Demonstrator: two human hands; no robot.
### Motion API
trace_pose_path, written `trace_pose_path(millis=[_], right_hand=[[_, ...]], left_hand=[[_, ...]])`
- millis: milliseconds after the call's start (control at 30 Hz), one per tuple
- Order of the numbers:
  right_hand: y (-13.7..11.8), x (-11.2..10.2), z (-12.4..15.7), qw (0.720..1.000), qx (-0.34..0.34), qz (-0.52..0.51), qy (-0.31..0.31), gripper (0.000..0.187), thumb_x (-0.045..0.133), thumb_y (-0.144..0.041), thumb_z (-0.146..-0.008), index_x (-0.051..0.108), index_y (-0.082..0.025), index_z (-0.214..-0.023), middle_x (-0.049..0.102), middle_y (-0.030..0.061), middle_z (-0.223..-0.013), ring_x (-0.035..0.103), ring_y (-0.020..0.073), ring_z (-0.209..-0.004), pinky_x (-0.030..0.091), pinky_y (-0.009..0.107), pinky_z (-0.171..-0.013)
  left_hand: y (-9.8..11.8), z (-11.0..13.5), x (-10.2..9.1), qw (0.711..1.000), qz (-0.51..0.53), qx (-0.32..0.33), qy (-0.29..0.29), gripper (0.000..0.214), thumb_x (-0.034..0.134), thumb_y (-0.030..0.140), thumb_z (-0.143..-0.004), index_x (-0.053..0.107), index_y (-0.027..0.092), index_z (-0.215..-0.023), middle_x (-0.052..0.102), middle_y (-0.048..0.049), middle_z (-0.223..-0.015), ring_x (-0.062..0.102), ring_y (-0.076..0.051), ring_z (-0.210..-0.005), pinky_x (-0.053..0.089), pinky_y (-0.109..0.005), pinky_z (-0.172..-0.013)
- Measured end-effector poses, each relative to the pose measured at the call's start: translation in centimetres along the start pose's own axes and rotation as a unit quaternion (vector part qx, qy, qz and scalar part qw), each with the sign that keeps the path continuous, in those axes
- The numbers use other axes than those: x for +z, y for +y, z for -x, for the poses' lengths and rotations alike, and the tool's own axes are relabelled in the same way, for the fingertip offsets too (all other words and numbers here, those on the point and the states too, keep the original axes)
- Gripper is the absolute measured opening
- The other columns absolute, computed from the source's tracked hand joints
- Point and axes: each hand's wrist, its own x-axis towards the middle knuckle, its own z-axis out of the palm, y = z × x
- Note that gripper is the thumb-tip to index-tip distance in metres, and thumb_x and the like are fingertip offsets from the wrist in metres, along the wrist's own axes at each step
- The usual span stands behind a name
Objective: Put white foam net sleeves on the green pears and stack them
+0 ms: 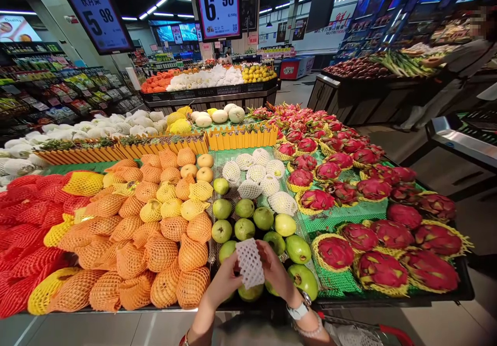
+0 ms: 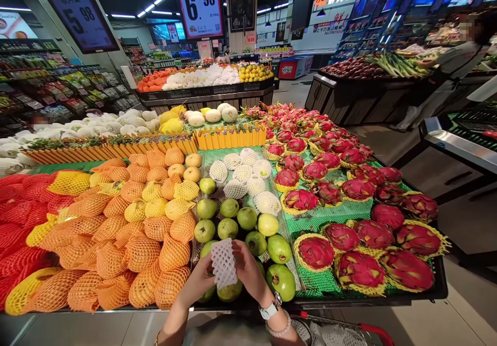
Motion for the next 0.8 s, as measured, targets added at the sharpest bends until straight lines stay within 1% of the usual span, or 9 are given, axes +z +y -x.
trace_pose_path(millis=[133, 267, 333, 400, 467, 600, 700, 767, 800], right_hand=[[-0.2, -1.4, -2.3, 0.985, -0.067, 0.152, 0.044, 0.032, 0.059, -0.039, -0.089, 0.059, -0.027, -0.118, 0.072, 0.007, -0.104, 0.071, 0.0252, -0.098, 0.06, 0.041, -0.082], [-1.8, -3.9, -6.6, 0.926, -0.141, 0.338, 0.092, 0.042, 0.056, -0.046, -0.09, 0.055, -0.025, -0.126, 0.062, 0.0122, -0.129, 0.057, 0.0312, -0.125, 0.045, 0.054, -0.108], [-2.6, -4.8, -8.9, 0.877, -0.124, 0.46, 0.066, 0.053, 0.064, -0.043, -0.086, 0.053, -0.019, -0.131, 0.061, 0.0162, -0.13, 0.054, 0.0352, -0.127, 0.041, 0.054, -0.112], [-3.1, -5.3, -10.8, 0.801, -0.08, 0.594, 0.014, 0.062, 0.072, -0.039, -0.081, 0.052, -0.015, -0.135, 0.064, 0.0192, -0.125, 0.059, 0.0377, -0.119, 0.047, 0.051, -0.104], [-3.3, -5.2, -12.1, 0.753, -0.045, 0.656, -0.014, 0.067, 0.078, -0.036, -0.075, 0.054, -0.014, -0.134, 0.066, 0.0207, -0.119, 0.066, 0.0384, -0.107, 0.053, 0.048, -0.091], [-3.4, -4.8, -12.9, 0.733, -0.022, 0.679, -0.011, 0.066, 0.085, -0.033, -0.065, 0.06, -0.014, -0.124, 0.068, 0.0207, -0.113, 0.07, 0.0373, -0.094, 0.055, 0.043, -0.077], [-4.1, -4.9, -11.9, 0.73, -0.033, 0.682, 0.008, 0.062, 0.083, -0.03, -0.068, 0.059, -0.014, -0.122, 0.067, 0.0201, -0.115, 0.069, 0.0375, -0.103, 0.055, 0.043, -0.081], [-4.8, -5.3, -10.8, 0.747, -0.06, 0.661, 0.044, 0.061, 0.077, -0.034, -0.074, 0.053, -0.016, -0.128, 0.063, 0.019, -0.124, 0.064, 0.0359, -0.114, 0.054, 0.044, -0.09], [-5.0, -5.4, -10.1, 0.772, -0.08, 0.626, 0.075, 0.064, 0.074, -0.037, -0.076, 0.05, -0.017, -0.132, 0.06, 0.0181, -0.129, 0.061, 0.0349, -0.119, 0.052, 0.045, -0.095]], left_hand=[[-2.9, 0.4, -0.7, 0.988, 0.058, -0.016, 0.141, 0.07, 0.082, 0.029, -0.06, 0.061, 0.02, -0.126, 0.068, -0.0152, -0.128, 0.061, -0.035, -0.121, 0.048, -0.043, -0.103], [-4.4, 0.3, -2.4, 0.977, 0.025, -0.006, 0.211, 0.078, 0.08, 0.049, -0.059, 0.057, 0.02, -0.128, 0.063, -0.0173, -0.134, 0.055, -0.038, -0.13, 0.046, -0.047, -0.107], [-4.7, 0.2, -3.2, 0.974, 0.013, 0.0, 0.227, 0.078, 0.08, 0.052, -0.059, 0.057, 0.019, -0.126, 0.063, -0.0181, -0.133, 0.055, -0.038, -0.13, 0.045, -0.049, -0.108], [-4.8, 0.3, -3.7, 0.968, 0.012, 0.009, 0.252, 0.079, 0.081, 0.051, -0.057, 0.056, 0.019, -0.124, 0.063, -0.0186, -0.134, 0.056, -0.039, -0.13, 0.044, -0.05, -0.109], [-4.9, 0.4, -4.0, 0.962, 0.015, 0.015, 0.273, 0.077, 0.083, 0.048, -0.056, 0.056, 0.019, -0.122, 0.063, -0.0186, -0.134, 0.055, -0.038, -0.13, 0.043, -0.05, -0.11], [-4.9, 0.6, -4.2, 0.958, 0.02, 0.022, 0.285, 0.068, 0.082, 0.044, -0.057, 0.058, 0.018, -0.116, 0.067, -0.0175, -0.127, 0.058, -0.038, -0.128, 0.045, -0.05, -0.109], [-5.1, 0.5, -4.4, 0.958, 0.02, 0.028, 0.285, 0.069, 0.083, 0.045, -0.057, 0.059, 0.019, -0.116, 0.069, -0.0158, -0.125, 0.06, -0.037, -0.126, 0.046, -0.049, -0.108], [-5.2, 0.4, -4.4, 0.959, 0.02, 0.031, 0.281, 0.075, 0.084, 0.047, -0.057, 0.057, 0.02, -0.122, 0.067, -0.0161, -0.128, 0.059, -0.037, -0.126, 0.047, -0.049, -0.108], [-5.2, 0.3, -4.4, 0.961, 0.02, 0.032, 0.276, 0.079, 0.084, 0.047, -0.057, 0.055, 0.02, -0.125, 0.065, -0.0168, -0.132, 0.057, -0.038, -0.128, 0.046, -0.049, -0.108]])
